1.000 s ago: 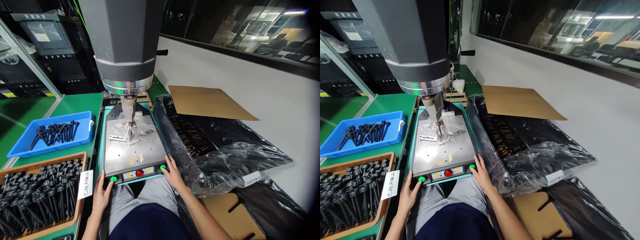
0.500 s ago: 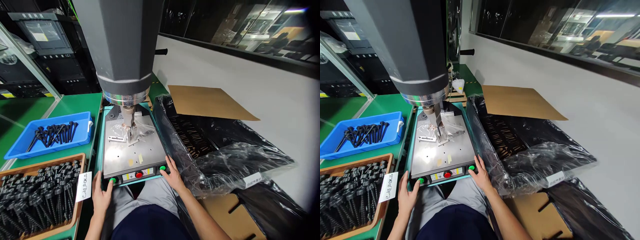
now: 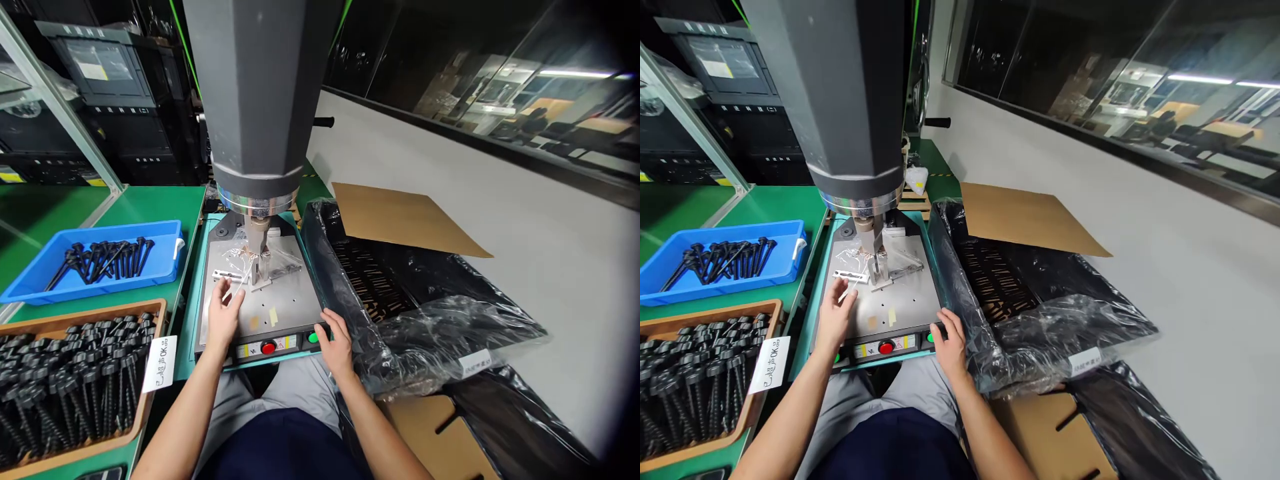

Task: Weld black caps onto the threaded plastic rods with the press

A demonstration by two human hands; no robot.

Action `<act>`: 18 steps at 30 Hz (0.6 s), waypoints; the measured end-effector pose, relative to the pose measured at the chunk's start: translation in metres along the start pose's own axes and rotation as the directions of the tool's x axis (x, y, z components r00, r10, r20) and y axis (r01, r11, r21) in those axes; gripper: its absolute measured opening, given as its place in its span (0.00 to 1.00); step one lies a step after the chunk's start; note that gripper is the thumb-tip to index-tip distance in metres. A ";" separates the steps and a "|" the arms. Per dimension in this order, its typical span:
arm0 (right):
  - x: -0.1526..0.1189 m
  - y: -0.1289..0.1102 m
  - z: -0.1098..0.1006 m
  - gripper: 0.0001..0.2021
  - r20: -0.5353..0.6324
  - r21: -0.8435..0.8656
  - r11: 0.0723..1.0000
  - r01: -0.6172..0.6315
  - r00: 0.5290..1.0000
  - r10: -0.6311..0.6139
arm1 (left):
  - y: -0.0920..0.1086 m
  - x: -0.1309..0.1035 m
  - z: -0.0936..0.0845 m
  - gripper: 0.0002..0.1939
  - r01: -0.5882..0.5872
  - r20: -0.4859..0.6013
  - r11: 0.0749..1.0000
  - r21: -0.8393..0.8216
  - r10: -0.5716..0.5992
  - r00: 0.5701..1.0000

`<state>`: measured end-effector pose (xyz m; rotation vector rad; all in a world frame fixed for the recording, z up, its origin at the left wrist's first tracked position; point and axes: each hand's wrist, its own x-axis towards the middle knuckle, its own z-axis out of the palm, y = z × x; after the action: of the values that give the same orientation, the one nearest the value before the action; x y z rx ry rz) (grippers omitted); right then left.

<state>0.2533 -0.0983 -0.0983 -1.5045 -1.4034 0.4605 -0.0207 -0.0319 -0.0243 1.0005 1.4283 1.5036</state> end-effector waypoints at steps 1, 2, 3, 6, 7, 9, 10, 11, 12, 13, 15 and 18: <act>0.002 -0.010 0.006 0.15 -0.002 0.061 0.998 -0.005 1.000 0.006 | 0.004 0.006 0.003 0.30 0.043 0.024 0.998 -0.052 -0.041 0.999; 0.003 -0.021 0.014 0.14 0.035 0.135 0.990 -0.037 0.999 0.032 | 0.007 0.011 0.005 0.31 0.087 0.058 0.992 -0.095 -0.082 0.995; 0.004 -0.030 0.024 0.13 0.102 0.215 0.972 -0.093 0.992 0.073 | 0.011 0.015 0.007 0.31 0.135 0.096 0.982 -0.133 -0.123 0.988; 0.009 -0.056 0.061 0.17 0.392 0.408 0.850 -0.334 0.905 0.167 | 0.021 0.018 0.011 0.31 0.261 0.194 0.946 -0.191 -0.224 0.955; 0.011 -0.064 0.074 0.19 0.484 0.443 0.798 -0.409 0.858 0.171 | 0.024 0.018 0.012 0.31 0.285 0.211 0.936 -0.208 -0.242 0.947; 0.016 -0.078 0.100 0.23 0.622 0.487 0.701 -0.521 0.770 0.141 | 0.032 0.014 0.015 0.30 0.314 0.234 0.913 -0.260 -0.256 0.938; 0.020 -0.086 0.113 0.23 0.662 0.504 0.662 -0.555 0.740 0.117 | 0.035 0.013 0.016 0.30 0.326 0.247 0.899 -0.293 -0.259 0.934; 0.024 -0.092 0.124 0.23 0.676 0.527 0.633 -0.567 0.731 0.092 | 0.038 0.011 0.017 0.31 0.341 0.261 0.882 -0.327 -0.262 0.929; 0.029 -0.098 0.134 0.22 0.660 0.561 0.616 -0.554 0.748 0.071 | 0.040 0.010 0.018 0.31 0.355 0.274 0.864 -0.356 -0.267 0.924; 0.035 -0.103 0.143 0.22 0.618 0.600 0.609 -0.518 0.784 0.057 | 0.042 0.009 0.019 0.32 0.366 0.283 0.849 -0.380 -0.270 0.920; 0.048 -0.109 0.155 0.22 0.459 0.666 0.632 -0.396 0.885 0.070 | 0.044 0.008 0.021 0.31 0.365 0.290 0.834 -0.413 -0.259 0.921; 0.072 -0.109 0.159 0.23 0.150 0.604 0.778 -0.174 0.983 0.103 | 0.044 0.010 0.021 0.31 0.339 0.279 0.841 -0.421 -0.236 0.931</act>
<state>0.0855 0.0121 -0.0528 -1.0470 -1.0674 1.0044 -0.0067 -0.0160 0.0207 0.5959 0.9454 1.3690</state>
